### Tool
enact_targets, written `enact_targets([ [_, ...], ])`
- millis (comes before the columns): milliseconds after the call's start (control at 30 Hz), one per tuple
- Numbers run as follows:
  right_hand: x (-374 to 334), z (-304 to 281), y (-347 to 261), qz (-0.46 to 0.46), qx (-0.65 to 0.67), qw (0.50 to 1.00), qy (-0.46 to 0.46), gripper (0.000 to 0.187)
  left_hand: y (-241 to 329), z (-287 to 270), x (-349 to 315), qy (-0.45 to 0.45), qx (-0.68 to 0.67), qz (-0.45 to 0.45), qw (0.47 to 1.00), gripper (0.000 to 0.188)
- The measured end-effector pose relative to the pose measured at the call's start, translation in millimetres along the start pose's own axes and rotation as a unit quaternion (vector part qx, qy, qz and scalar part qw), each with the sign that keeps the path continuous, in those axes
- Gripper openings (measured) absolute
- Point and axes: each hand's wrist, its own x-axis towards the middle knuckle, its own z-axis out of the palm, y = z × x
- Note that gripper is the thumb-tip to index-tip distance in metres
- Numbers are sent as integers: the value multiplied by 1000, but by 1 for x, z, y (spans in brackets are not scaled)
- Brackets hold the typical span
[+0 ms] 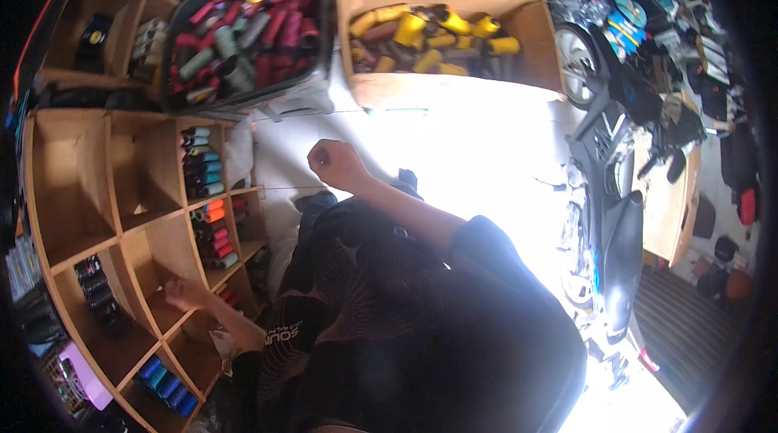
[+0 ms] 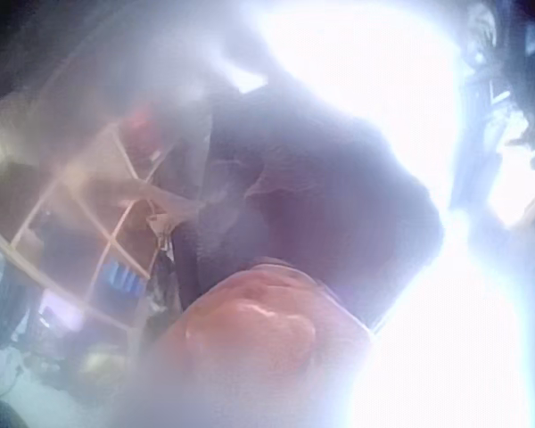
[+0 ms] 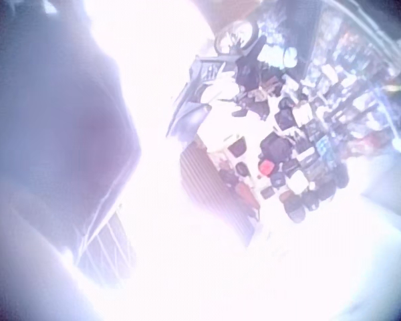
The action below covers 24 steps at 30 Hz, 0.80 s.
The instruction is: The person repeatedly picks spools of thread from a cardboard box and places them onto a wooden shelf. The person handles the spools one at a time or in small groups, arranging them in rows on the shelf.
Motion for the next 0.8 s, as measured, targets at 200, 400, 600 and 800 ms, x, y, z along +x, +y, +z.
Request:
enact_targets([
  [200,-54,-142,41,15,-16,992,123,9,270,42,-134,-375,-249,31,892,20],
  [400,-68,-243,52,19,30,973,228,13,490,28,-133,-505,-423,288,695,24],
  [600,-64,-284,58,69,78,938,330,14,602,82,-136,-514,-455,399,608,31],
  [800,-52,-321,86,125,72,908,393,14,612,139,-166,-689,-214,472,507,49],
])
